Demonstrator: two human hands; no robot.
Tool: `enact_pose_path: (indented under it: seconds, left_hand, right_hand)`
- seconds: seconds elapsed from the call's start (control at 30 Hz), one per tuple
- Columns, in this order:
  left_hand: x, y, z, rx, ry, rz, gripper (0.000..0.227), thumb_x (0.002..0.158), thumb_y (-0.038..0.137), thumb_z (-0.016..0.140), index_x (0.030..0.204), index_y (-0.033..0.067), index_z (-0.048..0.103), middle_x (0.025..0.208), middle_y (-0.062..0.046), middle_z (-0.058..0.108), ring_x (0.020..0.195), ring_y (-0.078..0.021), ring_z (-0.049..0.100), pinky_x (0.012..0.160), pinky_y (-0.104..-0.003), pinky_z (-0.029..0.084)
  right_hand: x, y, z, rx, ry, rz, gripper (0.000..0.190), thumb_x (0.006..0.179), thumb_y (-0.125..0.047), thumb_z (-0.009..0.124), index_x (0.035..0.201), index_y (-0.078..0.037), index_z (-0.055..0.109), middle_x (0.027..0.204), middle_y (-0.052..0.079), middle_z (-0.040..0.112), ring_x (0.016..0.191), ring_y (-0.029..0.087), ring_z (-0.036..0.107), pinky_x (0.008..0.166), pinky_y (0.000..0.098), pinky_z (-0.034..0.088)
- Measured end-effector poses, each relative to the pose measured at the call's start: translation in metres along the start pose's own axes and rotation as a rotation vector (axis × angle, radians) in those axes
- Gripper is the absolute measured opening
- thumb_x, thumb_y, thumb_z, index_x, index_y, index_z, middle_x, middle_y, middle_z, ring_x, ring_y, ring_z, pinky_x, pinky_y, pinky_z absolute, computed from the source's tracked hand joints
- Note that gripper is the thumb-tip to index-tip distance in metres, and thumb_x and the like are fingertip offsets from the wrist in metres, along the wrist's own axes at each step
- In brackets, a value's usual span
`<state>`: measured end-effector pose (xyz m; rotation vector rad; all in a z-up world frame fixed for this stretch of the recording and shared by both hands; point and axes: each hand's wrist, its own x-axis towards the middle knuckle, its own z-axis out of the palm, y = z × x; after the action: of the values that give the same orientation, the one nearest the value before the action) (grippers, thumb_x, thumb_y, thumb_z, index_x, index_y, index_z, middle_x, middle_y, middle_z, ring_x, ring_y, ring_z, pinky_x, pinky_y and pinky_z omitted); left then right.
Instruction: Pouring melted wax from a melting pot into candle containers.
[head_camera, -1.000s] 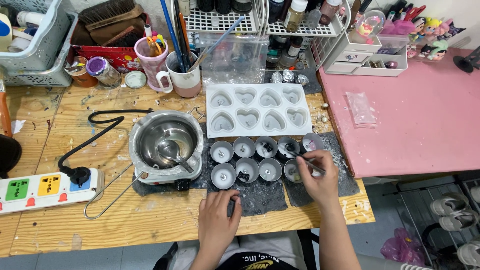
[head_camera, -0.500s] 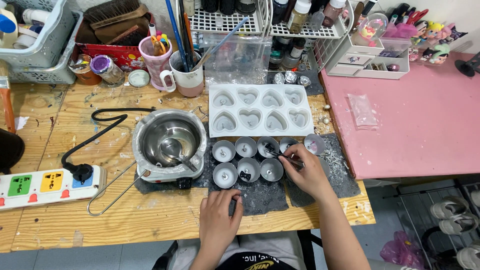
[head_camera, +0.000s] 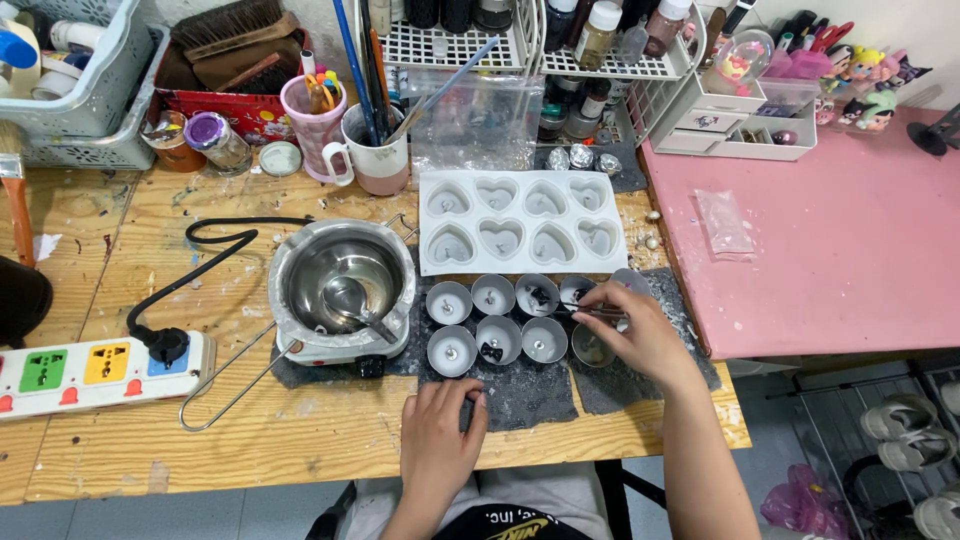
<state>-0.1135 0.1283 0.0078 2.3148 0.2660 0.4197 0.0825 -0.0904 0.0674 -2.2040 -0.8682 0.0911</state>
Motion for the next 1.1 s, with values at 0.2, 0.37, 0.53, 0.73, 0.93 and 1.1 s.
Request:
enact_pose_path:
  seconds: [0.2, 0.37, 0.53, 0.73, 0.93, 1.1]
  left_hand:
    - [0.0, -0.003, 0.002, 0.001, -0.018, 0.0, 0.02, 0.09, 0.024, 0.066, 0.105, 0.0107, 0.069, 0.092, 0.001, 0.071, 0.091, -0.0215, 0.061, 0.08, -0.038, 0.04]
    - [-0.001, -0.001, 0.001, -0.003, 0.008, 0.013, 0.021, 0.09, 0.024, 0.066, 0.105, 0.0104, 0.069, 0.092, 0.001, 0.071, 0.091, -0.0217, 0.061, 0.08, -0.038, 0.041]
    - [-0.001, 0.0, 0.0, -0.003, 0.002, 0.017, 0.021, 0.09, 0.024, 0.066, 0.105, 0.0096, 0.069, 0.093, 0.0, 0.071, 0.092, -0.0216, 0.061, 0.08, -0.038, 0.041]
    - [-0.002, -0.001, 0.002, 0.007, 0.004, 0.016, 0.021, 0.091, 0.024, 0.066, 0.106, 0.0097, 0.069, 0.092, 0.0, 0.071, 0.092, -0.0211, 0.061, 0.08, -0.038, 0.041]
    - [-0.002, -0.001, 0.002, 0.015, 0.011, 0.032, 0.021, 0.09, 0.024, 0.066, 0.106, 0.0099, 0.069, 0.092, 0.0, 0.071, 0.091, -0.0215, 0.061, 0.08, -0.038, 0.041]
    - [-0.001, 0.0, 0.001, 0.01, 0.019, 0.033, 0.019, 0.09, 0.024, 0.066, 0.104, 0.0109, 0.069, 0.092, 0.001, 0.071, 0.091, -0.0214, 0.061, 0.08, -0.038, 0.041]
  right_hand:
    - [0.01, 0.019, 0.002, -0.023, 0.001, -0.104, 0.016, 0.087, -0.012, 0.077, 0.096, -0.002, 0.069, 0.097, 0.009, 0.077, 0.09, 0.023, 0.076, 0.075, 0.0341, 0.058]
    - [0.016, 0.026, 0.005, 0.013, -0.005, -0.082, 0.016, 0.088, -0.012, 0.077, 0.094, -0.001, 0.068, 0.094, 0.008, 0.078, 0.086, 0.021, 0.076, 0.074, 0.033, 0.058]
    - [0.018, 0.028, 0.008, 0.072, -0.002, -0.083, 0.014, 0.089, -0.01, 0.076, 0.094, -0.001, 0.067, 0.094, 0.008, 0.079, 0.085, 0.018, 0.077, 0.075, 0.0321, 0.059]
    - [0.019, 0.031, 0.011, 0.053, 0.014, -0.053, 0.014, 0.089, -0.01, 0.076, 0.094, -0.001, 0.067, 0.093, 0.007, 0.078, 0.084, 0.018, 0.076, 0.074, 0.0309, 0.059]
    - [0.004, 0.057, -0.008, 0.131, 0.073, 0.006, 0.016, 0.089, -0.011, 0.079, 0.099, -0.003, 0.068, 0.096, 0.007, 0.078, 0.089, 0.016, 0.074, 0.078, 0.0303, 0.059]
    - [-0.024, 0.075, -0.047, 0.163, 0.379, 0.209, 0.018, 0.091, -0.008, 0.079, 0.103, -0.002, 0.067, 0.099, 0.007, 0.074, 0.087, 0.012, 0.069, 0.074, 0.0271, 0.056]
